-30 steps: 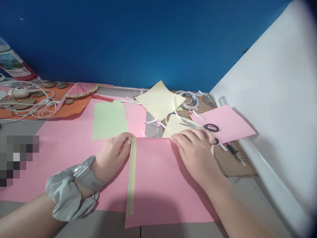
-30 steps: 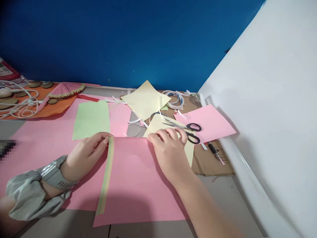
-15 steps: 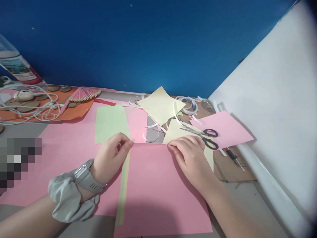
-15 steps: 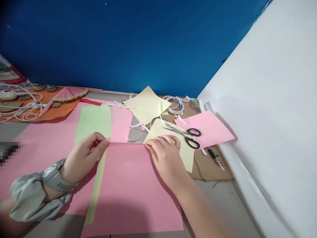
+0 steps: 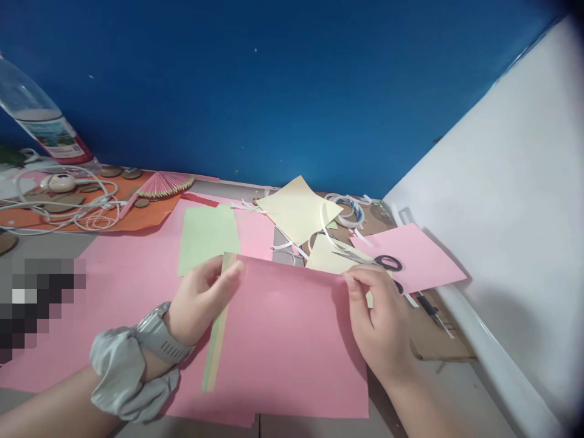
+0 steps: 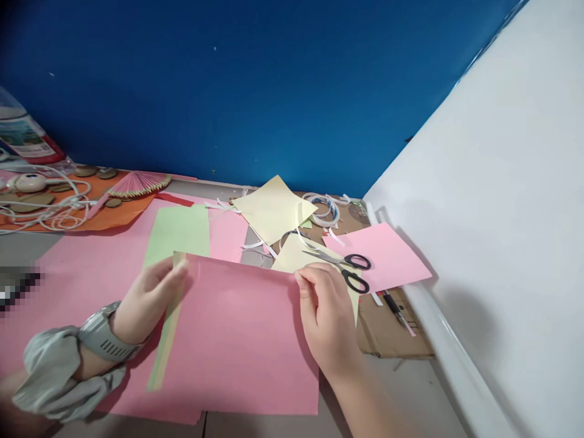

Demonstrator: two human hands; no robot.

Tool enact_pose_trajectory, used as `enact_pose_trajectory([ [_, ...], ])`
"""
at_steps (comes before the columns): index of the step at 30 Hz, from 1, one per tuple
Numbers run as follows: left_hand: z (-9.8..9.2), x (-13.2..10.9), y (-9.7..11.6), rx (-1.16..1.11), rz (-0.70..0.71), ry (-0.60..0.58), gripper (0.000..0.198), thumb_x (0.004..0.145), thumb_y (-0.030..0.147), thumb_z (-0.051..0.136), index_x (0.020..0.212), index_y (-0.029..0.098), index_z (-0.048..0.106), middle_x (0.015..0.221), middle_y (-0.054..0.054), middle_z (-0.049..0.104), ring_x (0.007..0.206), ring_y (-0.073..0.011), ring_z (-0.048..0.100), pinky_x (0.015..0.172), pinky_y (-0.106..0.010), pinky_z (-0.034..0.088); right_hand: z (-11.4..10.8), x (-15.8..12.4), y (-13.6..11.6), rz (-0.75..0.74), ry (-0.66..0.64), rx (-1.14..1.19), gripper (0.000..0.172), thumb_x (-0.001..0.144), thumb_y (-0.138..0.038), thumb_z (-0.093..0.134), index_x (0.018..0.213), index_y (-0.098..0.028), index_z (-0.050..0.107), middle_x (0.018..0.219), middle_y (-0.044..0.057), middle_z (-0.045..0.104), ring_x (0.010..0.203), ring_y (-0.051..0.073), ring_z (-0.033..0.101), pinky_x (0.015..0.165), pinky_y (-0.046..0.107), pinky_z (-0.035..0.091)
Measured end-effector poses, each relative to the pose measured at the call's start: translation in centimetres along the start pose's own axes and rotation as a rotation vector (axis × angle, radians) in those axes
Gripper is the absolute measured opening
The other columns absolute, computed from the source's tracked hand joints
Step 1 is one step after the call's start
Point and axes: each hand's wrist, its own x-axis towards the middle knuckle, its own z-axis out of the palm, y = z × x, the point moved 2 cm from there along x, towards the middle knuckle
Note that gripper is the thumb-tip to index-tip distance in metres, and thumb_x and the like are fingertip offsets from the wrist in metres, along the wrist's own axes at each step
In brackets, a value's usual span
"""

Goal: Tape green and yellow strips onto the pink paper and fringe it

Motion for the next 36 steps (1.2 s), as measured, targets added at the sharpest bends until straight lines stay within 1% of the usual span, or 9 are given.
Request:
enact_pose_trajectory([
  [8, 0.2, -0.1, -0.3, 0.136, 0.150, -0.007, 0.021, 0.089, 0.034, 0.048, 0.075, 0.020, 0.043, 0.066, 0.005, 0.038, 0.061, -0.0100, 0.039, 0.057, -0.024, 0.036, -0.5, 0.2, -0.1, -0.063, 0.062, -0.207, 0.017, 0.088, -0.011, 0.044, 0.074, -0.020, 0.050, 0.093, 0.007, 0.059, 0.091, 0.024, 0.052, 0.084, 0.045, 0.035],
  [10, 0.4, -0.3, -0.3, 0.104, 0.256, -0.057, 0.006, 0.090, 0.022, 0.046, 0.084, 0.021, 0.048, 0.077, 0.002, 0.048, 0.072, -0.0117, 0.047, 0.065, -0.025, 0.040, -0.4, 0.2, -0.1, -0.052, -0.007, -0.138, 0.016, 0.088, -0.010, 0.041, 0.080, -0.020, 0.051, 0.092, 0.007, 0.060, 0.092, 0.022, 0.053, 0.084, 0.043, 0.036],
  [13, 0.7, -0.6, 0.0, 0.012, 0.453, -0.176, 0.029, 0.084, 0.002, 0.037, 0.099, 0.023, 0.051, 0.099, -0.002, 0.053, 0.097, -0.0136, 0.050, 0.084, -0.027, 0.041, 0.0, 0.5, -0.1, -0.031, -0.143, -0.014, 0.015, 0.090, -0.011, 0.041, 0.093, -0.020, 0.053, 0.094, 0.006, 0.061, 0.095, 0.020, 0.053, 0.085, 0.038, 0.040],
  [19, 0.6, -0.7, 0.6, 0.057, 0.519, -0.210, 0.044, 0.067, -0.013, 0.030, 0.082, 0.023, 0.051, 0.100, 0.000, 0.051, 0.103, -0.0118, 0.049, 0.089, -0.025, 0.039, 1.1, 0.6, -0.7, 0.032, -0.531, 0.081, 0.018, 0.093, -0.026, 0.046, 0.109, -0.020, 0.053, 0.103, 0.005, 0.061, 0.101, 0.021, 0.051, 0.090, 0.037, 0.039],
  [23, 0.6, -0.6, 0.6, 0.082, 0.527, -0.191, 0.040, 0.067, -0.011, 0.032, 0.079, 0.023, 0.050, 0.098, -0.001, 0.051, 0.100, -0.0127, 0.050, 0.086, -0.025, 0.041, 1.4, 0.3, -1.3, 0.115, -0.599, 0.138, 0.024, 0.094, -0.031, 0.046, 0.116, -0.023, 0.050, 0.108, 0.004, 0.057, 0.105, 0.018, 0.050, 0.091, 0.033, 0.041],
  [28, 0.9, -0.7, 0.3, -0.005, 0.366, -0.059, 0.047, 0.079, 0.005, 0.045, 0.120, 0.026, 0.040, 0.118, -0.005, 0.050, 0.110, -0.0169, 0.049, 0.091, -0.030, 0.042, 1.0, 0.3, -1.4, 0.225, -0.500, 0.185, 0.020, 0.088, -0.029, 0.055, 0.106, -0.026, 0.047, 0.109, 0.003, 0.050, 0.106, 0.017, 0.047, 0.091, 0.032, 0.041],
  [31, 1.0, -0.7, 0.3, -0.036, 0.255, -0.111, 0.049, 0.081, 0.015, 0.051, 0.126, 0.025, 0.034, 0.114, -0.006, 0.054, 0.103, -0.0185, 0.054, 0.085, -0.030, 0.045, 0.7, 0.3, -1.3, 0.232, -0.463, 0.195, 0.015, 0.087, -0.025, 0.057, 0.093, -0.025, 0.044, 0.098, 0.002, 0.050, 0.095, 0.017, 0.049, 0.081, 0.031, 0.044],
  [35, 0.8, -0.7, 0.1, 0.077, 0.157, -0.224, 0.014, 0.082, 0.032, 0.057, 0.087, 0.020, 0.051, 0.072, 0.002, 0.054, 0.067, -0.0139, 0.053, 0.062, -0.025, 0.044, 0.9, 0.1, -1.1, 0.156, -0.450, 0.139, 0.013, 0.087, -0.026, 0.057, 0.085, -0.024, 0.044, 0.092, 0.002, 0.052, 0.092, 0.019, 0.049, 0.079, 0.032, 0.042],
  [36, 0.7, -0.7, 0.0, 0.117, 0.158, -0.203, 0.020, 0.083, 0.036, 0.056, 0.074, 0.020, 0.047, 0.064, 0.003, 0.047, 0.061, -0.0120, 0.048, 0.057, -0.024, 0.041, 0.9, 0.1, -1.0, 0.138, -0.440, 0.122, 0.012, 0.088, -0.027, 0.056, 0.086, -0.023, 0.045, 0.091, 0.002, 0.054, 0.092, 0.019, 0.049, 0.080, 0.033, 0.042],
])
